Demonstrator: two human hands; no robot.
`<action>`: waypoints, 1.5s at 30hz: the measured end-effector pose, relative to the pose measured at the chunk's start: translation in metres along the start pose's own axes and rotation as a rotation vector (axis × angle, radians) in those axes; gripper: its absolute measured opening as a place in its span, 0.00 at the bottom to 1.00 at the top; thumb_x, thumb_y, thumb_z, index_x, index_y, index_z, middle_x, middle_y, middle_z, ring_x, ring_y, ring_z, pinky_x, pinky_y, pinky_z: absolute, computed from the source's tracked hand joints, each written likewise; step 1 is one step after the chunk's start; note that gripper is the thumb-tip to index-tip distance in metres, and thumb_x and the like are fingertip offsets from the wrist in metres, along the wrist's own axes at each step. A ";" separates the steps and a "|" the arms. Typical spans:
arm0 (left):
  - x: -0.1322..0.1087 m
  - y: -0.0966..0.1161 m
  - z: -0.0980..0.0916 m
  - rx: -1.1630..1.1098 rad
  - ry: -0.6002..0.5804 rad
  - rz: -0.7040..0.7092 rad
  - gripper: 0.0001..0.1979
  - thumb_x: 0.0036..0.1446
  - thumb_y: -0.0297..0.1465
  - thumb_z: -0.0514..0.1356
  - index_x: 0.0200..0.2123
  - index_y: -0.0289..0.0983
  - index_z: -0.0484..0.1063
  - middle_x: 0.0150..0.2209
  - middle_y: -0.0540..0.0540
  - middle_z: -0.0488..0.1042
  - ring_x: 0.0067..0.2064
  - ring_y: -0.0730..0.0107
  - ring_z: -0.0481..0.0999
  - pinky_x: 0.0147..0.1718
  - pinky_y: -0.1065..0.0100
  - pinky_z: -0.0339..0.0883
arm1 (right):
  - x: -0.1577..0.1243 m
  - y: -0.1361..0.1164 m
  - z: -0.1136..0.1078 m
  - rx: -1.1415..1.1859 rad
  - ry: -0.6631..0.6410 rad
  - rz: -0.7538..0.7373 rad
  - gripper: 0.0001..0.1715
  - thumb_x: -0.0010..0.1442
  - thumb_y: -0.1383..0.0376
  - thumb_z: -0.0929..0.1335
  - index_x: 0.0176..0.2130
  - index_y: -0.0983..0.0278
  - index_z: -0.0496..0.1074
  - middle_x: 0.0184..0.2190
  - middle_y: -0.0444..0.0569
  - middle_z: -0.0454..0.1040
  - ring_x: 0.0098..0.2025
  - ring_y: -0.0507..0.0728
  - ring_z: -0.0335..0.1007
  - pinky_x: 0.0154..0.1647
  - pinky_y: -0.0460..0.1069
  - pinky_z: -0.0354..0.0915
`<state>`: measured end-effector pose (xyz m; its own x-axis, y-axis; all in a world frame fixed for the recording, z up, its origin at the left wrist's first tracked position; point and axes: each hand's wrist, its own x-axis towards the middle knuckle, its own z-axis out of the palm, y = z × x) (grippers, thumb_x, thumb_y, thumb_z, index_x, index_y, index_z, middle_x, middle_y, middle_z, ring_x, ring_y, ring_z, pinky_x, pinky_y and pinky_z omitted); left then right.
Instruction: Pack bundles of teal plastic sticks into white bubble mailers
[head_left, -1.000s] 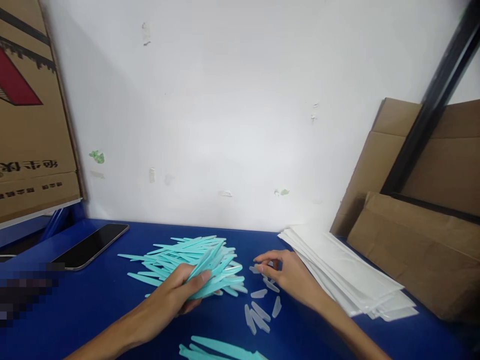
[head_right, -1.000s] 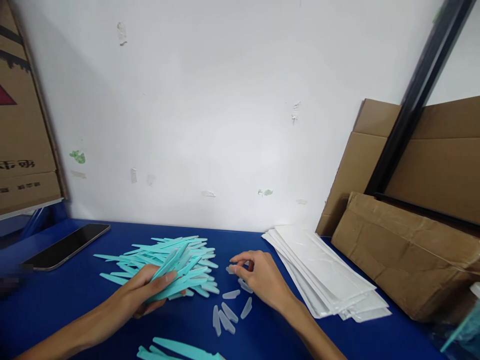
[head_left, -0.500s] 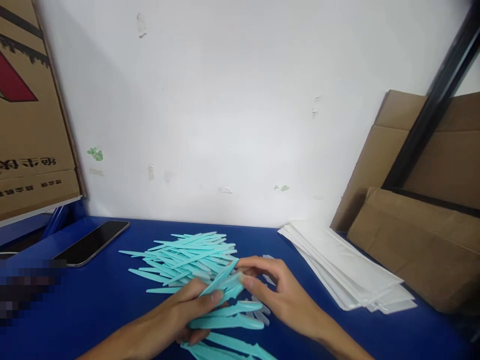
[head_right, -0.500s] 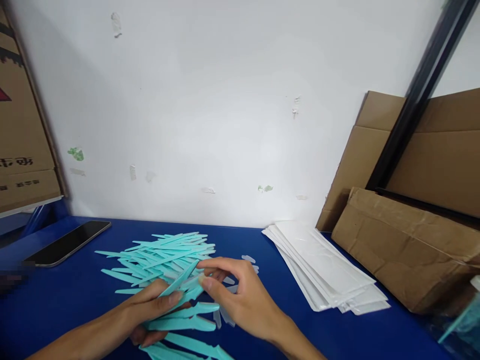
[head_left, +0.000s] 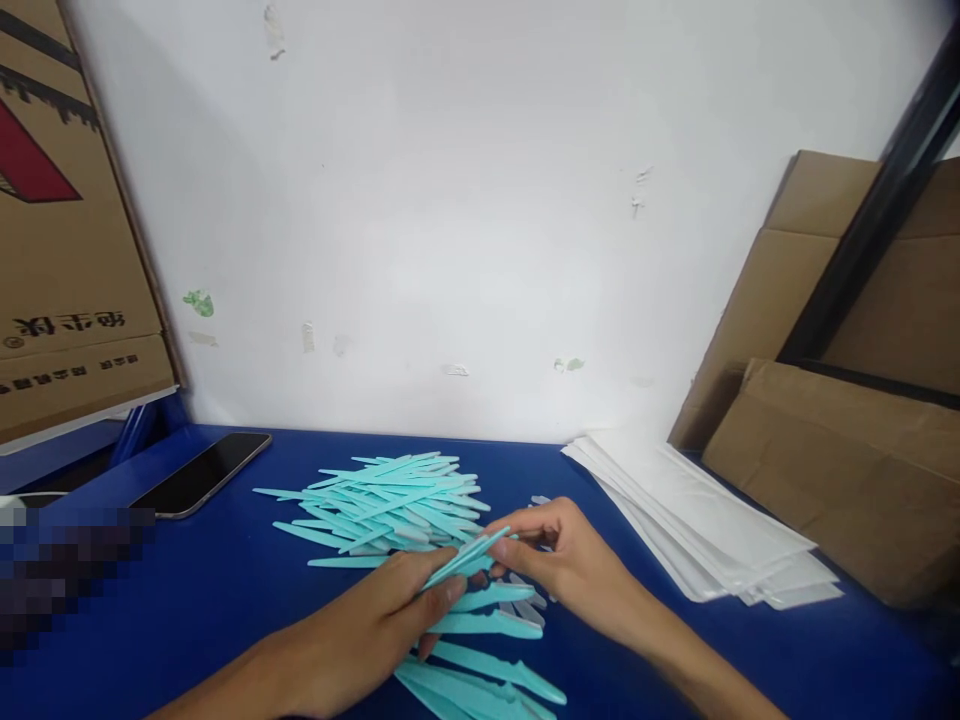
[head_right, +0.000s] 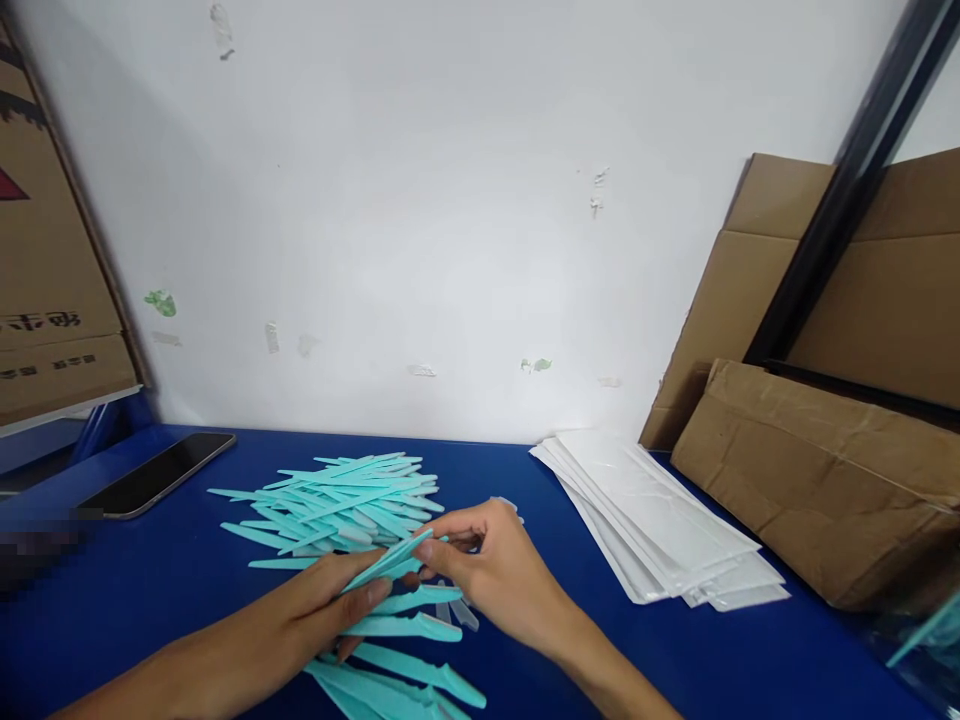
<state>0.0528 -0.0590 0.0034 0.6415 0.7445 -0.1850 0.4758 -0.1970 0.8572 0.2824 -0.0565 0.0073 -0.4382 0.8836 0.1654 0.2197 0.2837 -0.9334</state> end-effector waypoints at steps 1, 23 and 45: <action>0.000 0.001 0.000 0.008 -0.006 0.007 0.28 0.65 0.55 0.45 0.57 0.45 0.65 0.39 0.49 0.65 0.38 0.66 0.69 0.40 0.65 0.65 | 0.000 0.001 -0.002 0.013 -0.014 0.015 0.17 0.62 0.54 0.68 0.34 0.62 0.82 0.28 0.46 0.78 0.30 0.53 0.70 0.30 0.45 0.61; 0.008 -0.008 0.002 -0.033 0.013 0.090 0.27 0.64 0.56 0.46 0.32 0.39 0.65 0.26 0.54 0.55 0.29 0.72 0.57 0.29 0.71 0.59 | 0.002 0.005 -0.001 -0.206 0.137 0.018 0.13 0.58 0.55 0.71 0.31 0.61 0.83 0.28 0.46 0.80 0.34 0.57 0.74 0.34 0.48 0.66; 0.002 -0.007 -0.015 -0.236 0.062 -0.164 0.31 0.61 0.58 0.48 0.47 0.39 0.72 0.30 0.53 0.58 0.29 0.72 0.53 0.28 0.70 0.50 | 0.017 0.061 -0.056 -0.535 0.314 0.044 0.18 0.63 0.53 0.66 0.43 0.57 0.82 0.40 0.47 0.82 0.40 0.60 0.77 0.42 0.52 0.68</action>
<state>0.0415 -0.0462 0.0041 0.5263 0.7930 -0.3068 0.4120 0.0777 0.9078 0.3373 -0.0032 -0.0287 -0.1594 0.9430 0.2923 0.6740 0.3203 -0.6657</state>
